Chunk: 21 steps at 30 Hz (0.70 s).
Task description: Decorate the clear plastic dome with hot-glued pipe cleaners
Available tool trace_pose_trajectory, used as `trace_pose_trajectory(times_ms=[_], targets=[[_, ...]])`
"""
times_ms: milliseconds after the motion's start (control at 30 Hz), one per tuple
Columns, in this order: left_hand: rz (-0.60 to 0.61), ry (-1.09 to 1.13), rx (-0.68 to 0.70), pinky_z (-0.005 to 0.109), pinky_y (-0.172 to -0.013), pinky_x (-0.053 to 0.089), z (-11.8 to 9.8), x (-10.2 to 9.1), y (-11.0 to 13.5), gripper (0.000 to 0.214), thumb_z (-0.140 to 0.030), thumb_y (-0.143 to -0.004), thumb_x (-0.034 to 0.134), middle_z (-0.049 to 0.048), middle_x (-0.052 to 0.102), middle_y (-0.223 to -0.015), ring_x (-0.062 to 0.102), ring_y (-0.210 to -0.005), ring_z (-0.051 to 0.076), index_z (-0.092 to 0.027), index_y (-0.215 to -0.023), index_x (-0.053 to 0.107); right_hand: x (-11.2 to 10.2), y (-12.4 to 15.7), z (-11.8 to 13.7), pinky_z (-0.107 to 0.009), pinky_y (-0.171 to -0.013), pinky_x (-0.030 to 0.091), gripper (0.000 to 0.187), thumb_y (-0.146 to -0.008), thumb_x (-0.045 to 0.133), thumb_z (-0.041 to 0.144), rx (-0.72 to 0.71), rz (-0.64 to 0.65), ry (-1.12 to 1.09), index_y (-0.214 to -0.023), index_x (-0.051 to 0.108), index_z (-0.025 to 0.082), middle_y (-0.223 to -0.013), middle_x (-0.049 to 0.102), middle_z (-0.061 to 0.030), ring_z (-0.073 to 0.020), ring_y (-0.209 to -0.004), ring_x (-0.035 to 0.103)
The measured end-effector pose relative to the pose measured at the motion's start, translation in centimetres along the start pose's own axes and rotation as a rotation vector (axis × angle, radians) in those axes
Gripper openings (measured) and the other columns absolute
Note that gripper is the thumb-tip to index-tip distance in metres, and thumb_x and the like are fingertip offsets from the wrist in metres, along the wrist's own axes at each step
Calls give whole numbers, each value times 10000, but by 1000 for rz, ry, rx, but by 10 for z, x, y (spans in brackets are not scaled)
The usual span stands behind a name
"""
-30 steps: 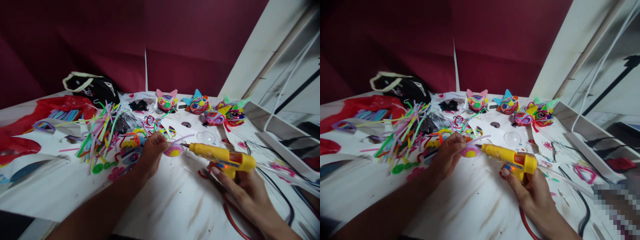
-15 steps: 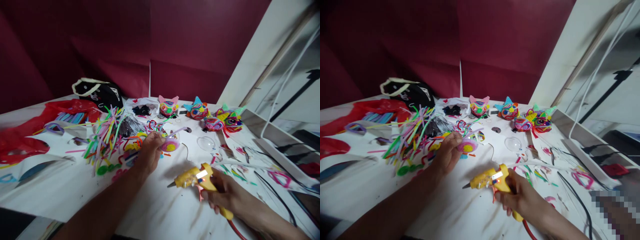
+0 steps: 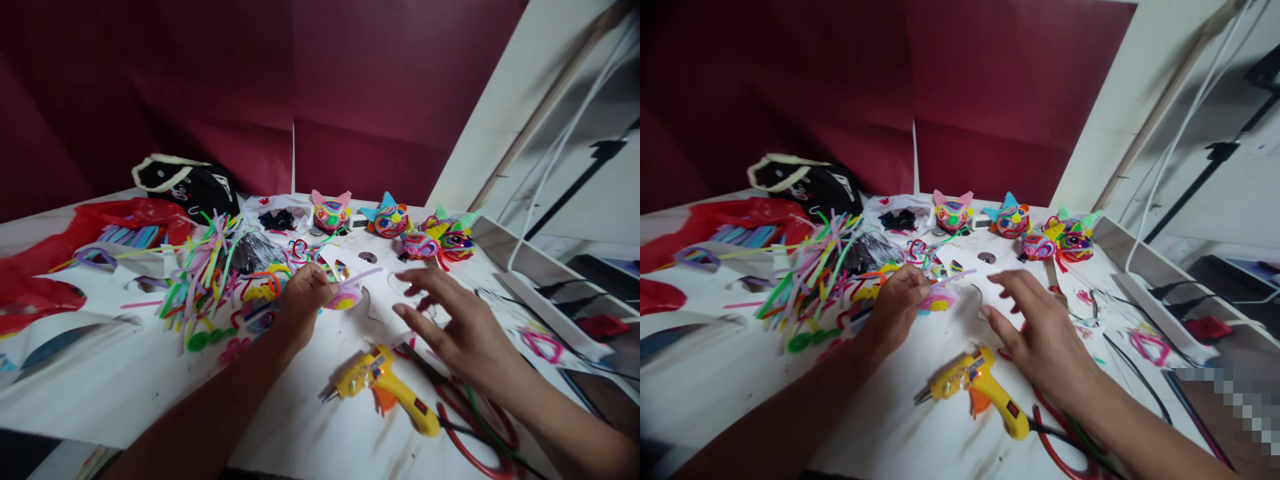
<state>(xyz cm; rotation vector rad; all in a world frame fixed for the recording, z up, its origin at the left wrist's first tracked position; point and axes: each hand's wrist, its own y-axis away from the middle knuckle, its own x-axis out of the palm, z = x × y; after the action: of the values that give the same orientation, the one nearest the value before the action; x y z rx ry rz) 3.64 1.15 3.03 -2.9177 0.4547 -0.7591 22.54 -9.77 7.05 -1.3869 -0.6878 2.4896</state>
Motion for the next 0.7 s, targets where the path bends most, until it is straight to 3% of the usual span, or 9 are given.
trace_pose_trajectory(times_ms=[133,267,400,700], targets=[[14,-8,-17,196,-542,321,1,1,1,247,-172,-552,733,-72,459,-542,392,-526,59,-164,-597,490,8,-27,4,-294,-725,506,301,-927,566,352,-85,-32,-28,-1199,581,226,-1162,624,-75,-184,-904,610],[14,-13,-33,198,-553,354,2,2,1,254,-156,-536,744,-61,514,-564,452,-548,70,-167,-611,501,18,-32,2,-279,-671,465,171,-927,572,332,-71,-20,-98,-985,670,204,-910,672,-48,-169,-794,606],[19,-27,-29,206,-549,378,3,2,2,255,-159,-540,749,-61,522,-572,481,-547,78,-171,-615,506,23,-28,1,-255,-574,408,184,-905,602,350,36,-31,-195,-835,677,198,-757,648,-17,-139,-666,564],[9,1,-28,196,-548,361,3,3,3,251,-155,-551,743,-70,495,-561,447,-530,60,-165,-616,501,41,-24,-3,-252,-516,333,252,-822,670,404,271,-46,-445,-716,623,180,-620,557,18,-112,-559,444]])
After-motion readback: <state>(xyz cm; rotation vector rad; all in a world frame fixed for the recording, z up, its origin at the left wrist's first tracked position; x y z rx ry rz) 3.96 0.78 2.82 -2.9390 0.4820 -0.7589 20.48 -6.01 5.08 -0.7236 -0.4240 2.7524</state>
